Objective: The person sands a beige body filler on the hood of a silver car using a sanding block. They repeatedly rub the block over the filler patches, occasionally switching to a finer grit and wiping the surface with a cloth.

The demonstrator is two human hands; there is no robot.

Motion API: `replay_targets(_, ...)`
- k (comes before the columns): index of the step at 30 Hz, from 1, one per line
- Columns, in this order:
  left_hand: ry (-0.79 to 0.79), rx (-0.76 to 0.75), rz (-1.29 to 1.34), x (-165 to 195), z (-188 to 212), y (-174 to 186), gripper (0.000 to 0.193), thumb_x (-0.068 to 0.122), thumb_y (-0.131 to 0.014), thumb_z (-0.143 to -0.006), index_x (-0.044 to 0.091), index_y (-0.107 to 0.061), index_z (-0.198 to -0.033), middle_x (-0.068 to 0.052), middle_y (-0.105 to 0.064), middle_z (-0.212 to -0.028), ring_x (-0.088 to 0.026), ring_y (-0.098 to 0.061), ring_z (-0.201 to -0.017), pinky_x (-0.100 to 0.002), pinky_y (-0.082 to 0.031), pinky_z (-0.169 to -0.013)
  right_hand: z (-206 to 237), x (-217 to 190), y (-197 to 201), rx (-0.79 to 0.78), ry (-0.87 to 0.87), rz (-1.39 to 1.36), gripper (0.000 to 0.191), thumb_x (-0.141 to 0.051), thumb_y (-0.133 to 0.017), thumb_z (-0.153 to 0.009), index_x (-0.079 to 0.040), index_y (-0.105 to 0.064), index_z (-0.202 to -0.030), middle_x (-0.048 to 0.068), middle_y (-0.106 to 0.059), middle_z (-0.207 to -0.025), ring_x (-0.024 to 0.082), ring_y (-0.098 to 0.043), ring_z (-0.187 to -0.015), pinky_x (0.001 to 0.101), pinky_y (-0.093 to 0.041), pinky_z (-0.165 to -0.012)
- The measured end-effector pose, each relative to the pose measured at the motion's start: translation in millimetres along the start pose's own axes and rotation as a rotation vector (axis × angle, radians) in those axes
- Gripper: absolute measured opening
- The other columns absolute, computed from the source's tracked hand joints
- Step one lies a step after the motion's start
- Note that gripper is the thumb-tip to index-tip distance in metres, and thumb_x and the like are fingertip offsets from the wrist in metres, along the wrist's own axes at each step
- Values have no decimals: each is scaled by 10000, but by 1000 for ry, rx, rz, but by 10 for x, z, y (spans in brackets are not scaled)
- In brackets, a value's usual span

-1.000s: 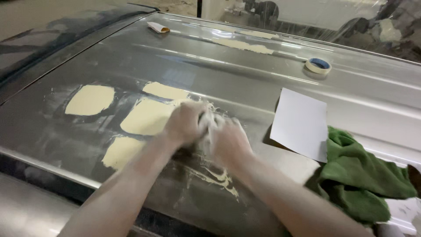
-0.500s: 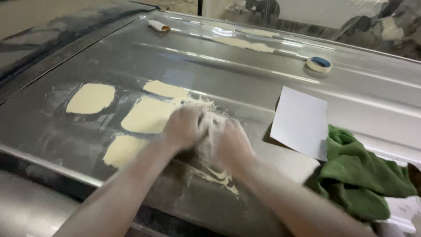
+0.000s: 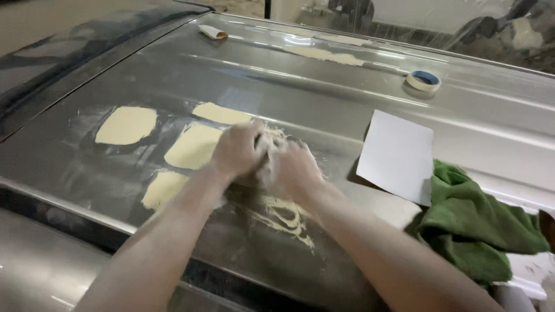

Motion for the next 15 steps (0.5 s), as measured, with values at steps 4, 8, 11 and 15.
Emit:
replay_targets(4, -37, -122, 88, 162, 452, -35, 197, 214, -591, -867, 35, -634, -796, -205, -653, -732, -357, -662, -717, -499, -542, -718, 585, -154, -54, 288, 236, 237, 650, -448, -588, -843, 37, -586, -1276, 241, -655, -1285, 377, -636, -1169, 554, -460, -1010)
replay_targets(8, -98, -60, 92, 11, 165, -14, 205, 225, -590, -869, 39, -649, -807, -211, -669, -775, -381, -660, -733, -511, -537, -710, 119, 31, -279, 21, 88, 210, 580, -404, -498, -1015, 44, -491, -1383, 213, -655, -1217, 310, -651, -1094, 503, -459, -1015)
replay_targets(11, -75, 36, 50, -145, -245, 18, 218, 218, -578, -904, 30, -656, -826, -211, -689, -816, -415, -658, -774, -531, -521, -702, -385, 192, -262, -204, -104, 109, 483, -405, -483, -1063, 15, -678, -1200, 164, -778, -1130, 241, -765, -1009, 402, -576, -995)
replay_targets(15, 32, 5, 44, 10, -219, 44, 217, 227, -589, -888, 37, -655, -804, -205, -679, -757, -397, -664, -716, -521, -530, -673, -201, 113, -35, 104, 49, 113, 416, -307, -588, -956, 27, -655, -1193, 164, -693, -1216, 265, -682, -1067, 465, -495, -1006)
Point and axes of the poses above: each hand's wrist, its own z-axis away from the middle knuckle, its own y-axis out of the back of the hand, x = y × z, the point moved 3 cm from there along -z, towards the middle knuckle
